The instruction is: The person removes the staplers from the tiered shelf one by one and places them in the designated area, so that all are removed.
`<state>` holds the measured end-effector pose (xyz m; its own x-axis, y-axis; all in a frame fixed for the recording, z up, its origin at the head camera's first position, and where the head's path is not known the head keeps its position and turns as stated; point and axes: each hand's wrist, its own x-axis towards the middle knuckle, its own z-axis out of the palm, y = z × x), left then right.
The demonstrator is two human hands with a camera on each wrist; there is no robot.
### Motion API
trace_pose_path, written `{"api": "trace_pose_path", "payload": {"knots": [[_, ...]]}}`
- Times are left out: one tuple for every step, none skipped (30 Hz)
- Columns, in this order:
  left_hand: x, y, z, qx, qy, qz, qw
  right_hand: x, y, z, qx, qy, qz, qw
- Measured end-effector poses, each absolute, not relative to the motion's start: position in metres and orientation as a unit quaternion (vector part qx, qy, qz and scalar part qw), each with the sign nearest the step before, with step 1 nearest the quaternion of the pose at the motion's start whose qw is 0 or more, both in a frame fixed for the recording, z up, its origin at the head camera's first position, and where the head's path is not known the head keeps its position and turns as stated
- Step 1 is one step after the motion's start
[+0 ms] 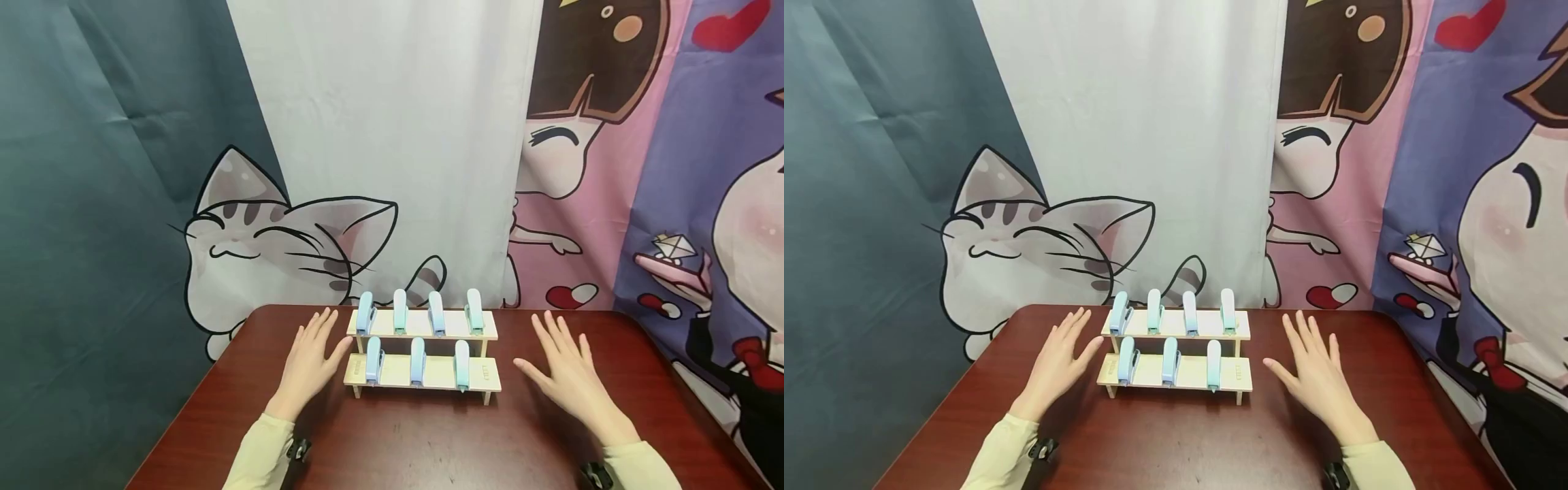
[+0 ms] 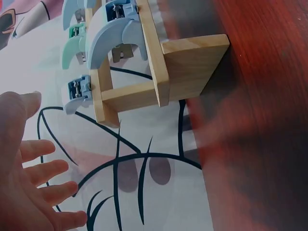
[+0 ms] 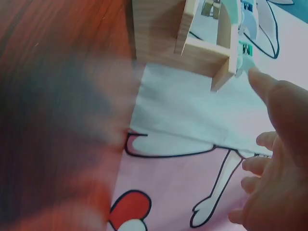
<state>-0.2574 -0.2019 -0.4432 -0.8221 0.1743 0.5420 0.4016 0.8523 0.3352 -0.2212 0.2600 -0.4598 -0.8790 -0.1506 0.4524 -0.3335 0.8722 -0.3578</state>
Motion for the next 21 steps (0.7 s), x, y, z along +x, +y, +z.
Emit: {"api": "trace_pose_path", "payload": {"knots": [[-0.258, -0.201, -0.443, -0.157, -0.927, -0.227, 0.253, -0.222, 0.258, -0.46, 0.136, -0.943, 0.22, 0.208], [-0.259, -0.2, -0.443, -0.159, -0.927, -0.23, 0.25, -0.223, 0.255, -0.461, 0.143, -0.943, 0.221, 0.205], [-0.261, -0.2, -0.443, -0.159, -0.927, -0.234, 0.247, -0.225, 0.253, -0.461, 0.151, -0.942, 0.222, 0.202], [-0.262, -0.199, -0.443, -0.158, -0.927, -0.238, 0.243, -0.226, 0.251, -0.462, 0.159, -0.941, 0.224, 0.199], [-0.262, -0.198, -0.442, -0.157, -0.927, -0.242, 0.238, -0.227, 0.248, -0.462, 0.166, -0.94, 0.224, 0.197], [-0.263, -0.196, -0.441, -0.155, -0.928, -0.246, 0.233, -0.228, 0.246, -0.463, 0.173, -0.939, 0.224, 0.195], [-0.264, -0.196, -0.441, -0.152, -0.929, -0.251, 0.226, -0.229, 0.244, -0.463, 0.179, -0.939, 0.225, 0.192], [-0.265, -0.195, -0.441, -0.15, -0.929, -0.255, 0.222, -0.23, 0.242, -0.464, 0.185, -0.938, 0.224, 0.188], [-0.265, -0.194, -0.44, -0.149, -0.929, -0.259, 0.218, -0.231, 0.24, -0.465, 0.19, -0.938, 0.223, 0.186], [-0.266, -0.193, -0.44, -0.148, -0.929, -0.263, 0.214, -0.232, 0.238, -0.466, 0.195, -0.938, 0.223, 0.182], [-0.267, -0.192, -0.439, -0.148, -0.929, -0.266, 0.212, -0.233, 0.237, -0.468, 0.199, -0.937, 0.223, 0.18], [-0.268, -0.191, -0.439, -0.148, -0.928, -0.269, 0.211, -0.233, 0.235, -0.469, 0.202, -0.937, 0.225, 0.175], [-0.269, -0.19, -0.439, -0.149, -0.927, -0.273, 0.21, -0.233, 0.234, -0.47, 0.205, -0.937, 0.226, 0.171], [-0.269, -0.189, -0.438, -0.148, -0.926, -0.277, 0.209, -0.233, 0.233, -0.472, 0.208, -0.937, 0.228, 0.166], [-0.27, -0.188, -0.437, -0.147, -0.925, -0.283, 0.208, -0.233, 0.232, -0.473, 0.21, -0.936, 0.23, 0.163], [-0.271, -0.187, -0.437, -0.146, -0.923, -0.289, 0.207, -0.233, 0.231, -0.474, 0.212, -0.936, 0.232, 0.158], [-0.271, -0.186, -0.436, -0.144, -0.922, -0.295, 0.207, -0.233, 0.23, -0.475, 0.214, -0.936, 0.233, 0.156], [-0.272, -0.185, -0.435, -0.143, -0.92, -0.3, 0.207, -0.234, 0.229, -0.476, 0.216, -0.936, 0.233, 0.154], [-0.273, -0.184, -0.434, -0.143, -0.919, -0.304, 0.207, -0.234, 0.228, -0.477, 0.218, -0.935, 0.234, 0.154], [-0.274, -0.182, -0.434, -0.143, -0.917, -0.309, 0.209, -0.234, 0.227, -0.477, 0.22, -0.935, 0.234, 0.154], [-0.275, -0.181, -0.433, -0.143, -0.915, -0.313, 0.211, -0.234, 0.227, -0.478, 0.221, -0.934, 0.235, 0.155]]}}
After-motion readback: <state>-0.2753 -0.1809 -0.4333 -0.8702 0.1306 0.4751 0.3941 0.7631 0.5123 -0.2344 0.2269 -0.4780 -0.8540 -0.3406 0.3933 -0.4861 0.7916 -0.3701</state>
